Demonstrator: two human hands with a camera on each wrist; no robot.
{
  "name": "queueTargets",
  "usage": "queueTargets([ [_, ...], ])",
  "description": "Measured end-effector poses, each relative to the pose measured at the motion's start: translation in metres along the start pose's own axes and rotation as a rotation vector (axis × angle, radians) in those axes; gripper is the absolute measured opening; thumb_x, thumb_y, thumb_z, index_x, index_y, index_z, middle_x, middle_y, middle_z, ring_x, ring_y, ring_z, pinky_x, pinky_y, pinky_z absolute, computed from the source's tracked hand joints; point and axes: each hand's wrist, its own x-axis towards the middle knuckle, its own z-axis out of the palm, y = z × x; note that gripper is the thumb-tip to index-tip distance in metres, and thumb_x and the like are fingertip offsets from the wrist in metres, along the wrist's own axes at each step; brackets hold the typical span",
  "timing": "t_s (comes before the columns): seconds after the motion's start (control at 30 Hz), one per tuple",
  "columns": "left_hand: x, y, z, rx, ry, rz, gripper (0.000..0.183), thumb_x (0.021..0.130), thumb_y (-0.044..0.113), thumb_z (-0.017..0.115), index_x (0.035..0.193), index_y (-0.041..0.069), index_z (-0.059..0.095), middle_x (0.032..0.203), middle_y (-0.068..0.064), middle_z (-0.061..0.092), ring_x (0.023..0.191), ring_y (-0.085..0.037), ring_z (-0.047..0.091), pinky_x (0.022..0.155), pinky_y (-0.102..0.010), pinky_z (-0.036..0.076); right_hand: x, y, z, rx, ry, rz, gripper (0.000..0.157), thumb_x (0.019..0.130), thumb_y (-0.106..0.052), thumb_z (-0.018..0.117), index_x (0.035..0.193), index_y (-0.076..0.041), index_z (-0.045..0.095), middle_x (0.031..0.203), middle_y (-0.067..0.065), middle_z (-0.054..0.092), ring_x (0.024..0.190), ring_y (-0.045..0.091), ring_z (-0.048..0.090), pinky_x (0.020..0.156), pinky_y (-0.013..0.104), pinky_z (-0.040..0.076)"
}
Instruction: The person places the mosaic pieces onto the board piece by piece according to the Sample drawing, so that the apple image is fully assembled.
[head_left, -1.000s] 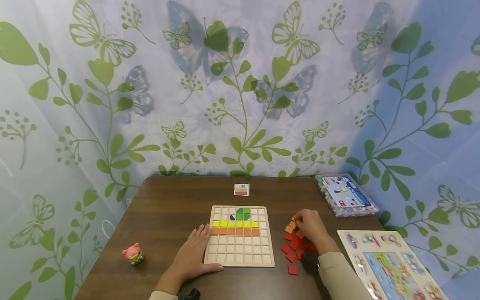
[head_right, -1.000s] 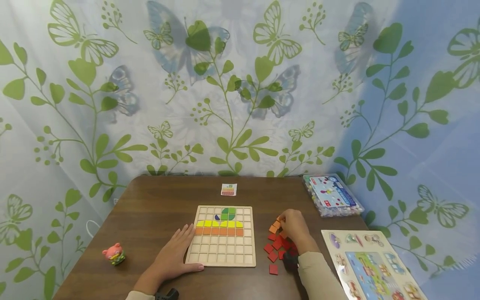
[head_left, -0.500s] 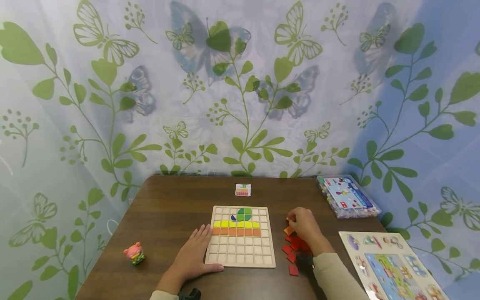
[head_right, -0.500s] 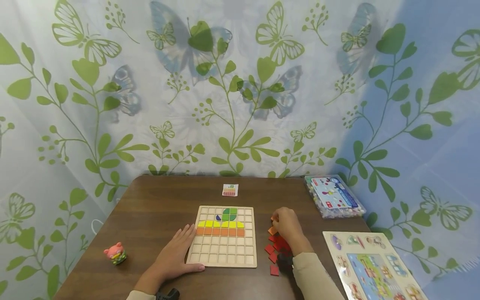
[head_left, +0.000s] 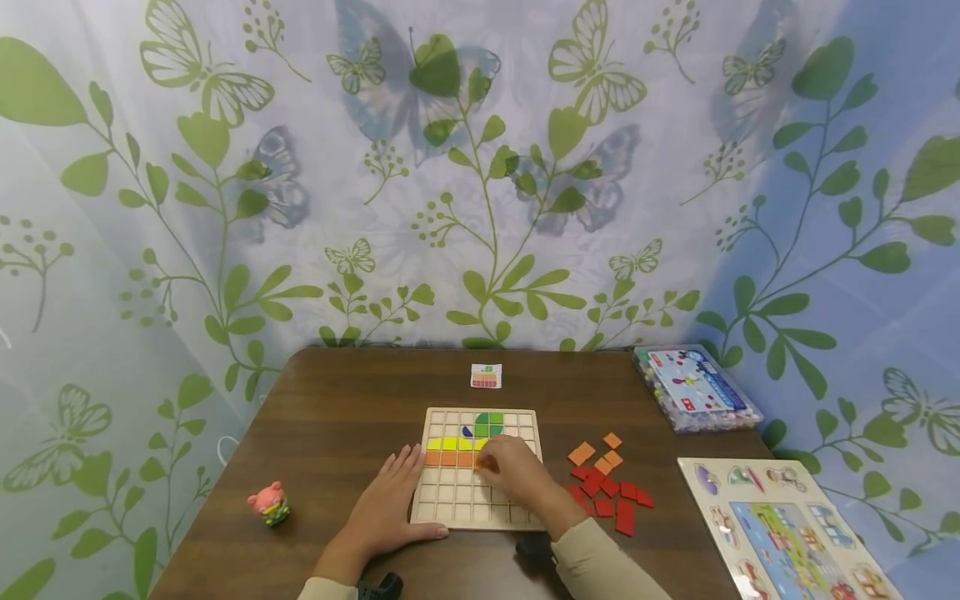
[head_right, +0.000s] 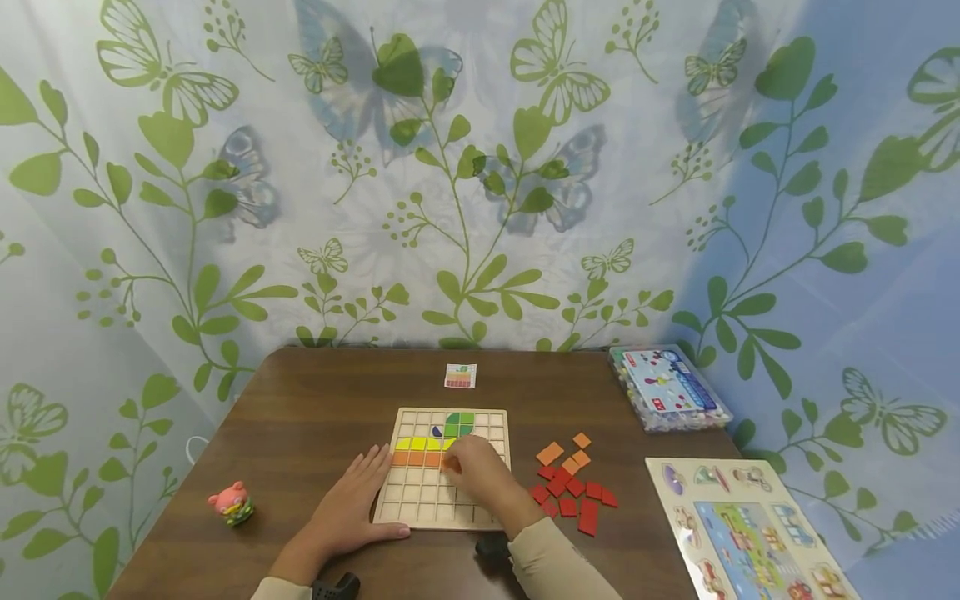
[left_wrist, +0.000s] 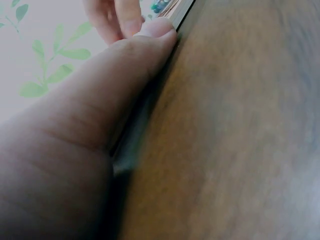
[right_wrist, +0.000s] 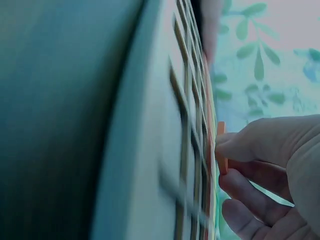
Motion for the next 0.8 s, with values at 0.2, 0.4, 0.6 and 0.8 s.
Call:
queueTargets([
  [0.2,-0.002,0.0,-0.003,-0.036,0.026,0.022,0.127,0.08,0.089,0.062,0.163,-0.002,0.034,0.168,-0.018,0.03,0.156,-0.034,0.024,0.125,-0.052,0.019,0.019,-0.031,0.021,-0.059,-0.046,-0.06,0.008,0.09,-0.004,0.084,0.089,-0.01,0.078,0.087,-0.006,0.067,0.08,0.005,0.06,0.074,0.021,0.055],
  [0.4,-0.002,-0.002,-0.002,-0.046,0.032,0.019,0.127,0.079,0.089,0.062,0.163,-0.001,0.034,0.168,-0.017,0.03,0.156,-0.034,0.024,0.125,-0.053,0.018,0.033,-0.05,0.038,-0.07,-0.053,-0.089,0.008,0.089,-0.005,0.085,0.09,-0.01,0.08,0.088,-0.006,0.07,0.086,0.006,0.065,0.081,0.022,0.056],
  [0.6,-0.001,-0.003,-0.001,-0.048,0.029,0.039,0.124,0.081,0.087,0.064,0.163,-0.001,0.033,0.169,-0.018,0.029,0.156,-0.035,0.024,0.125,-0.052,0.018,0.038,-0.057,0.051,-0.068,-0.061,-0.041,0.006,0.091,-0.005,0.084,0.094,-0.01,0.082,0.092,-0.006,0.073,0.095,0.011,0.066,0.092,0.028,0.055],
  [0.8,-0.001,-0.001,-0.001,-0.058,0.035,0.042,0.124,0.081,0.086,0.064,0.163,-0.002,0.033,0.168,-0.019,0.03,0.155,-0.036,0.025,0.125,-0.054,0.019,0.035,-0.055,0.052,-0.012,-0.057,0.019,0.009,0.091,-0.004,0.083,0.097,-0.011,0.084,0.095,-0.007,0.075,0.099,0.011,0.067,0.094,0.032,0.055],
])
